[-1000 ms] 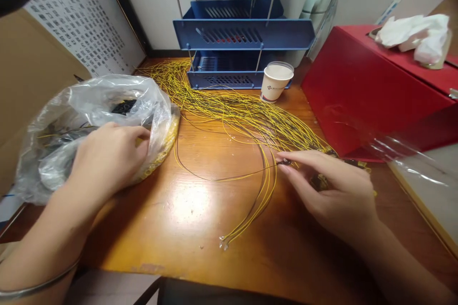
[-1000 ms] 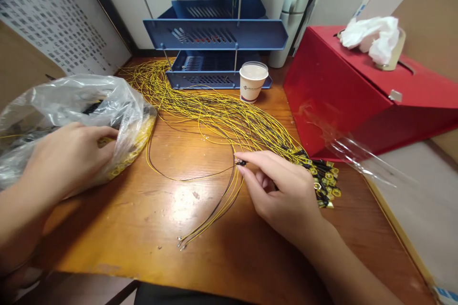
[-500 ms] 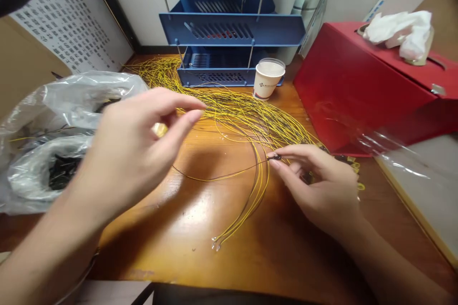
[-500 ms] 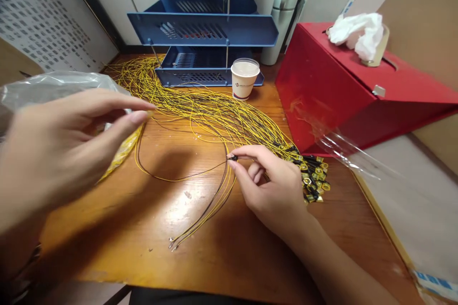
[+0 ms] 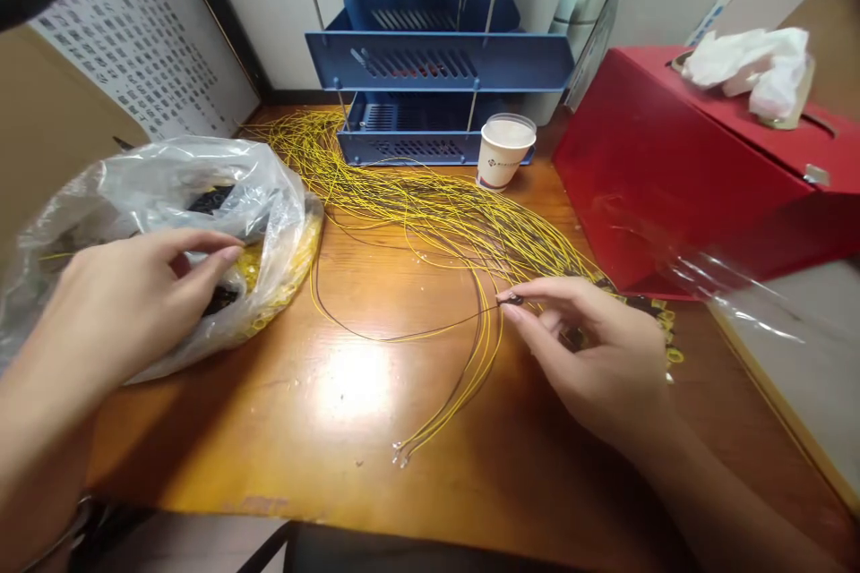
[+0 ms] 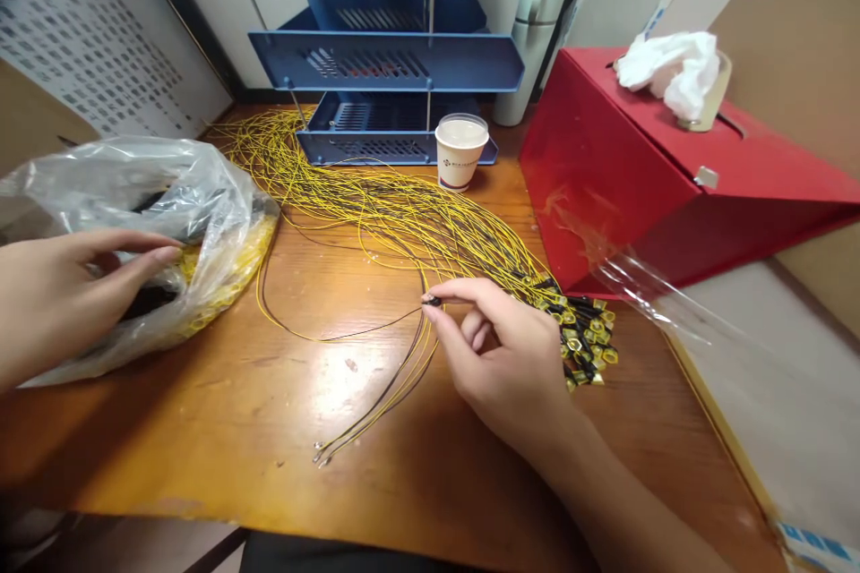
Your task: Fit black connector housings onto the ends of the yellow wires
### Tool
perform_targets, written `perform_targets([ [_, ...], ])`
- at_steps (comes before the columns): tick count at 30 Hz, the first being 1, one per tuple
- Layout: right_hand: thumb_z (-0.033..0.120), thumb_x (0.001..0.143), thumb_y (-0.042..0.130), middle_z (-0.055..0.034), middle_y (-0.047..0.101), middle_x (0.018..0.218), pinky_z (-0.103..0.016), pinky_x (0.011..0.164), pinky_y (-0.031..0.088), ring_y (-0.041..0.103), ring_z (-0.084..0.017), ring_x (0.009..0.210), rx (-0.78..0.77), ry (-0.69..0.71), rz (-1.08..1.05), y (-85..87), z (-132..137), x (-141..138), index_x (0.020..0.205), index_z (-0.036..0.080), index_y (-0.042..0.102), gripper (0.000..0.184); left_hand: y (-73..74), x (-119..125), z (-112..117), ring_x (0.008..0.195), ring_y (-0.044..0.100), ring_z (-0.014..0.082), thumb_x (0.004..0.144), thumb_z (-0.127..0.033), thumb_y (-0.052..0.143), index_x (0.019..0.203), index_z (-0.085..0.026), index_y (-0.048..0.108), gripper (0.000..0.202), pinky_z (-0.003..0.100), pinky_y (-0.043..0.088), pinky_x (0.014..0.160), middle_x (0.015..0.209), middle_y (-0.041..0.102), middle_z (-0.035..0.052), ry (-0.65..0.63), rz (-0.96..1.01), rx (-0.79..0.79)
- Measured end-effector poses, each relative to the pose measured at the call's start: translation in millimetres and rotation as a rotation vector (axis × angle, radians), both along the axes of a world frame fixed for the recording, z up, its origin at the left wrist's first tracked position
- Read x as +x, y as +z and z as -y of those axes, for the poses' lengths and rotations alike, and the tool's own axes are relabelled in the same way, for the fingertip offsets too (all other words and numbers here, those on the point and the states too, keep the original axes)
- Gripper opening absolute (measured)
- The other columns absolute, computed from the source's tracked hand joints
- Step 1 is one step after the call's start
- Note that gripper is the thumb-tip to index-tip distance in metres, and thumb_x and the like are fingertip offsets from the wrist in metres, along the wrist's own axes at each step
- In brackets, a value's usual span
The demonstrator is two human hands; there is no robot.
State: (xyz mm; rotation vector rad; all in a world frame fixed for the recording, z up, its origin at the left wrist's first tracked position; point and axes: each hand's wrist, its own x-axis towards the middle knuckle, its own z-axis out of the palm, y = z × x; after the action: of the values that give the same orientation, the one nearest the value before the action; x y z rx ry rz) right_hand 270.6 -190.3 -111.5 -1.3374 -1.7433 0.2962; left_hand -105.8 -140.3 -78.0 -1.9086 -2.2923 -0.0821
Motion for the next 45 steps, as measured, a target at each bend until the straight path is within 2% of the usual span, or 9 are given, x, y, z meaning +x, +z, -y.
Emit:
perform_targets([
  [5,0.018,0.083,0.069,0.0049,0.059,0.054,-0.022,0.044,0.039,0.047,-0.008,0.043,-0.029,-0.006,0.014,-0.1,0.2,1.2,0.09,0.02,0.071,0.008,16.2,38.0,-4.7,0.072,0.061,0.0239,0.087,-0.053,0.042,0.111,-0.024,0.073,0.048,0.028,0.04,0.068,0.079,0.07,0.002,0.071,0.096,-0.062],
  [16,0.018,0.083,0.07,0.0045,0.061,0.055,-0.022,0.044,0.039,0.048,-0.007,0.043,-0.04,0.003,0.015,-1.4,-0.2,0.0,0.091,0.02,0.071,0.009,11.6,26.5,1.3,0.071,0.062,0.0211,0.091,-0.051,0.048,0.113,-0.027,0.07,0.04,0.026,0.037,0.063,0.077,0.07,-0.0006,0.045,0.073,0.083],
  [19,0.017,0.083,0.069,0.0053,0.058,0.054,-0.022,0.044,0.039,0.047,-0.007,0.043,-0.041,0.001,0.021,0.3,-0.4,-0.3,0.091,0.021,0.072,0.009,12.4,46.5,8.5,0.071,0.063,0.0176,0.092,-0.046,0.053,0.111,-0.026,0.069,0.032,0.026,0.04,0.067,0.086,0.071,-0.0015,-0.09,0.148,0.213],
  [24,0.012,0.084,0.068,0.0031,0.068,0.069,-0.021,0.045,0.041,0.048,-0.006,0.047,0.036,0.029,0.062,1.3,-1.9,-0.7,0.096,0.022,0.074,0.017,-1.2,113.1,19.4,0.078,0.065,0.0138,0.096,-0.032,0.052,0.103,-0.021,0.065,0.019,0.023,0.046,0.069,0.093,0.072,-0.0001,-0.6,0.51,0.141],
  [28,0.013,0.083,0.07,0.0018,0.073,0.079,-0.019,0.046,0.044,0.049,-0.005,0.047,-0.004,-0.006,-0.063,-4.3,-2.3,-0.5,0.107,0.023,0.072,0.026,-13.1,160.2,10.8,0.07,0.063,0.0111,0.094,-0.03,0.059,0.103,-0.02,0.066,0.015,0.025,0.048,0.072,0.094,0.073,-0.0004,-0.764,0.713,0.126],
  [31,0.016,0.08,0.075,-0.0003,0.075,0.087,-0.019,0.048,0.047,0.055,-0.006,0.051,-0.062,-0.061,-0.217,-8.3,-2.2,-0.8,0.106,0.023,0.069,0.027,-18.9,182.9,-3.4,0.063,0.06,0.0079,0.088,-0.026,0.069,0.101,-0.017,0.066,0.016,0.02,0.047,0.063,0.092,0.072,-0.0005,-0.833,0.936,0.146],
  [35,0.016,0.08,0.075,0.0007,0.071,0.076,-0.018,0.046,0.043,0.054,-0.007,0.052,-0.032,-0.112,-0.191,-7.8,-2.2,-1.1,0.09,0.023,0.072,0.013,-34.6,193.7,-16.7,0.051,0.048,0.0051,0.08,-0.022,0.077,0.097,-0.015,0.067,0.022,0.018,0.04,0.049,0.079,0.069,-0.0017,-0.809,1.163,0.124],
  [39,0.015,0.081,0.073,0.0031,0.068,0.067,-0.017,0.046,0.043,0.051,-0.006,0.049,-0.022,-0.105,-0.157,-4.6,-1.7,-2.3,0.092,0.023,0.074,0.014,-49.4,189.0,-13.8,0.051,0.049,0.0053,0.082,-0.028,0.076,0.09,-0.015,0.071,0.017,0.019,0.04,0.052,0.073,0.069,-0.0009,-0.79,1.243,0.068],
  [45,0.013,0.083,0.07,0.0058,0.066,0.061,-0.017,0.043,0.041,0.047,-0.005,0.045,-0.046,-0.019,-0.152,-2.6,0.1,-6.0,0.094,0.022,0.076,0.015,-47.8,184.0,-5.1,0.063,0.061,0.0071,0.087,-0.021,0.071,0.095,-0.014,0.076,0.012,0.019,0.047,0.065,0.078,0.075,0.0012,-0.992,1.144,0.134],
])
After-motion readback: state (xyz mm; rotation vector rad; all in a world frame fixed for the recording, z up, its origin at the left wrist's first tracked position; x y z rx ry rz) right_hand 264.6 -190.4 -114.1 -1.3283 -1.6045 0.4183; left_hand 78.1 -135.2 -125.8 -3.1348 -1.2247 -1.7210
